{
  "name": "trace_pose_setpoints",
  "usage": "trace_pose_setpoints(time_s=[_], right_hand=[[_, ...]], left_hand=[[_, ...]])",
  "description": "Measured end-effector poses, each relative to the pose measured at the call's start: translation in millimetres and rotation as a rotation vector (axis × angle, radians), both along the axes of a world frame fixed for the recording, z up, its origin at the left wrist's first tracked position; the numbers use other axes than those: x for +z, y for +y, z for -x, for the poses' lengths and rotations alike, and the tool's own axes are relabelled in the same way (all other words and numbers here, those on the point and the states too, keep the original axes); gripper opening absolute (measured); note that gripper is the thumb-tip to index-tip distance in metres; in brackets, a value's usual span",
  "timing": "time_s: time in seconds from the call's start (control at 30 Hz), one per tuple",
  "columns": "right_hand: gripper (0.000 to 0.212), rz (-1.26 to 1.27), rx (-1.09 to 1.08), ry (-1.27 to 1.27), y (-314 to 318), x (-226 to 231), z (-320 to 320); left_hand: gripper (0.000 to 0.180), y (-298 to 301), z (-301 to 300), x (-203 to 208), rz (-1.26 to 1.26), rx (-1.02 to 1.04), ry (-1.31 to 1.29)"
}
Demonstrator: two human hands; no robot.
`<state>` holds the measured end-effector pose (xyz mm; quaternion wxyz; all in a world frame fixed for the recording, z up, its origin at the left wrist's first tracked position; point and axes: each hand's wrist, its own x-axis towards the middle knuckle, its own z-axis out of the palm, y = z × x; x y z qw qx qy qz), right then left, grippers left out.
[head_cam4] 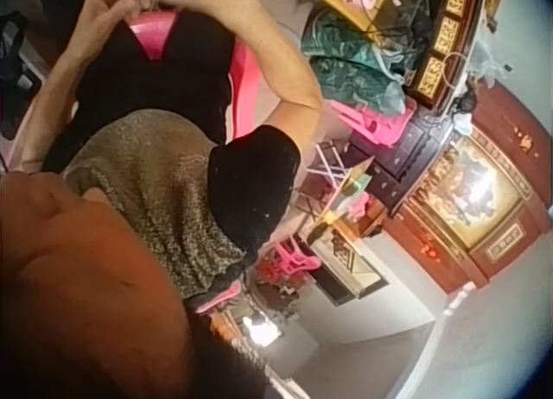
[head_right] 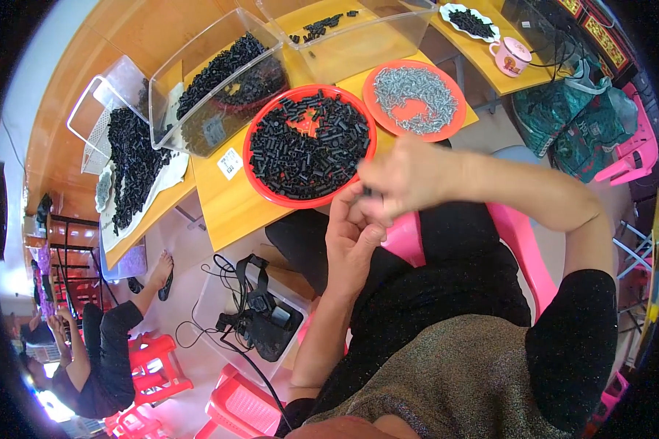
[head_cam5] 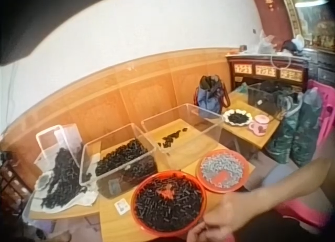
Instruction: The person assembles small black components with silver metal rings by hand.
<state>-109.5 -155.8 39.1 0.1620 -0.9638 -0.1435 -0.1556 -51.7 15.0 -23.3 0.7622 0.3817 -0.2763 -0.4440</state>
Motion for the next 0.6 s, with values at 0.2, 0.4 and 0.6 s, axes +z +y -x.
trace_pose_setpoints(time_s=[0.2, 0.4, 0.6], right_hand=[[0.018, 0.246, -0.402, -0.361, -115.1, 60.8, -77.3], [0.032, 0.198, -0.659, -0.225, -137.2, 58.5, -112.9], [0.004, -0.129, -0.240, 0.145, -82.2, -25.8, -127.6]], left_hand=[[0.046, -2.3, -1.2, -4.8, -0.078, -0.044, -0.110], [0.041, -2.9, -2.8, -5.6, -0.125, -0.082, -0.134], [0.036, -1.1, -6.0, -5.2, -0.159, -0.056, -0.101]])
